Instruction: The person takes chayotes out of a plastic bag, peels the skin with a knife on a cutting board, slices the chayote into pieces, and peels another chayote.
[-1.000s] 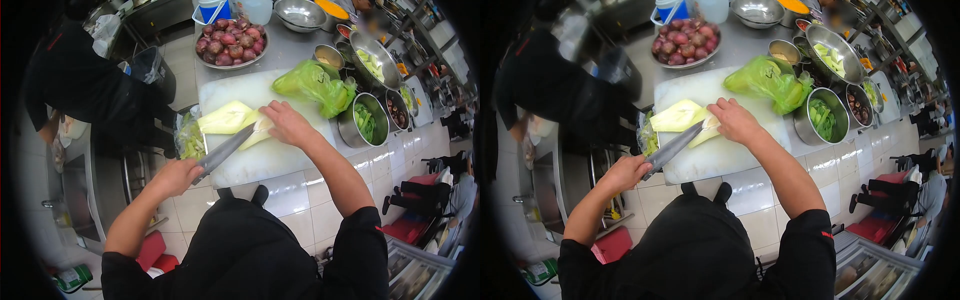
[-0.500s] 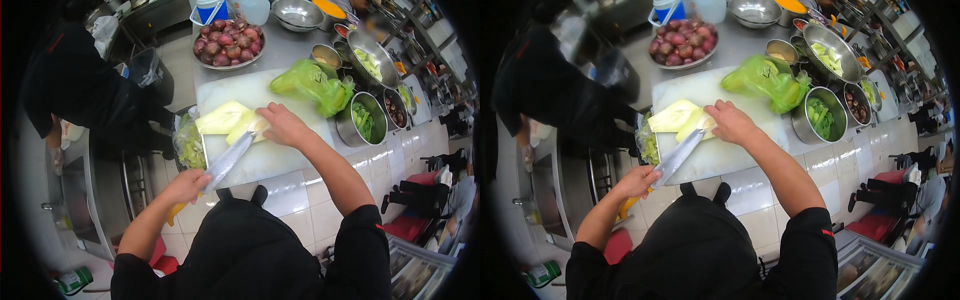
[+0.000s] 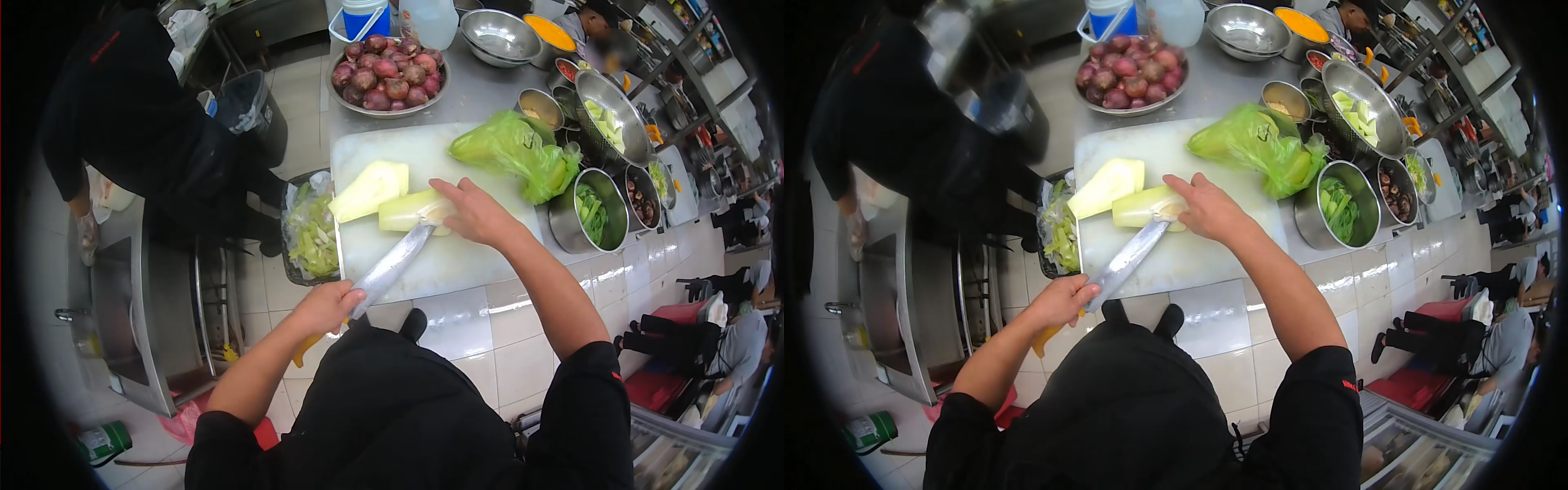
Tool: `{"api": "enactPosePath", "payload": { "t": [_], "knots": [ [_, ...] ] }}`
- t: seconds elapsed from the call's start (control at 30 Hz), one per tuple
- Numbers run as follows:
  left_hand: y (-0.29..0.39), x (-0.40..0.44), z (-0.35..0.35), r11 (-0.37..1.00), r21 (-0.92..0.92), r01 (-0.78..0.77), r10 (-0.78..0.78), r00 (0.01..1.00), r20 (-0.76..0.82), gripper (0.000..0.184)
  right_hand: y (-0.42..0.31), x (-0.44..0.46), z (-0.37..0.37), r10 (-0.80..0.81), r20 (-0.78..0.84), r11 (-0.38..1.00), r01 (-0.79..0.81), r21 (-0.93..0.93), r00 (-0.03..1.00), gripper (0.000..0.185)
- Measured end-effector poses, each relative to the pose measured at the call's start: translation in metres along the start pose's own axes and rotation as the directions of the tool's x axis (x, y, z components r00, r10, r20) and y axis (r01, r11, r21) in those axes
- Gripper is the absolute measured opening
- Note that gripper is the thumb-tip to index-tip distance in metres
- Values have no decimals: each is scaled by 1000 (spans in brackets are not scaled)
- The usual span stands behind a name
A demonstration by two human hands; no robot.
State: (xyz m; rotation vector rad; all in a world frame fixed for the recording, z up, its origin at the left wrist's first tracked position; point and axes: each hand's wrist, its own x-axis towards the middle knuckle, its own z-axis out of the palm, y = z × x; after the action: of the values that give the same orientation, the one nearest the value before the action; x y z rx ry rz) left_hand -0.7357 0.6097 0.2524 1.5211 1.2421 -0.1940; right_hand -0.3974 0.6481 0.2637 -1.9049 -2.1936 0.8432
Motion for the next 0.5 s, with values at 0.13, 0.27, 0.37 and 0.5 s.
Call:
{"api": "enactPosePath", "payload": {
  "t": [0.13, 0.27, 0.37, 0.5],
  "knots": [
    [-9, 5, 9, 994, -105, 6, -1, 999, 40, 41, 3, -4, 2, -17, -26, 1000, 17, 2, 1000, 79],
    [6, -4, 3, 999, 44, -32, 35, 997, -76, 39, -16, 0, 12, 47, -92, 998, -51, -46, 995, 96],
    [-12, 5, 6, 889, 398, -225, 341, 907, -248, 38, -32, 5, 17, 74, -119, 982, -94, -165, 990, 104],
    [-9, 3, 3, 851, 493, -181, 363, 881, -303, 34, -26, 9, 18, 46, -67, 965, -62, -254, 997, 106]
  ]
}}
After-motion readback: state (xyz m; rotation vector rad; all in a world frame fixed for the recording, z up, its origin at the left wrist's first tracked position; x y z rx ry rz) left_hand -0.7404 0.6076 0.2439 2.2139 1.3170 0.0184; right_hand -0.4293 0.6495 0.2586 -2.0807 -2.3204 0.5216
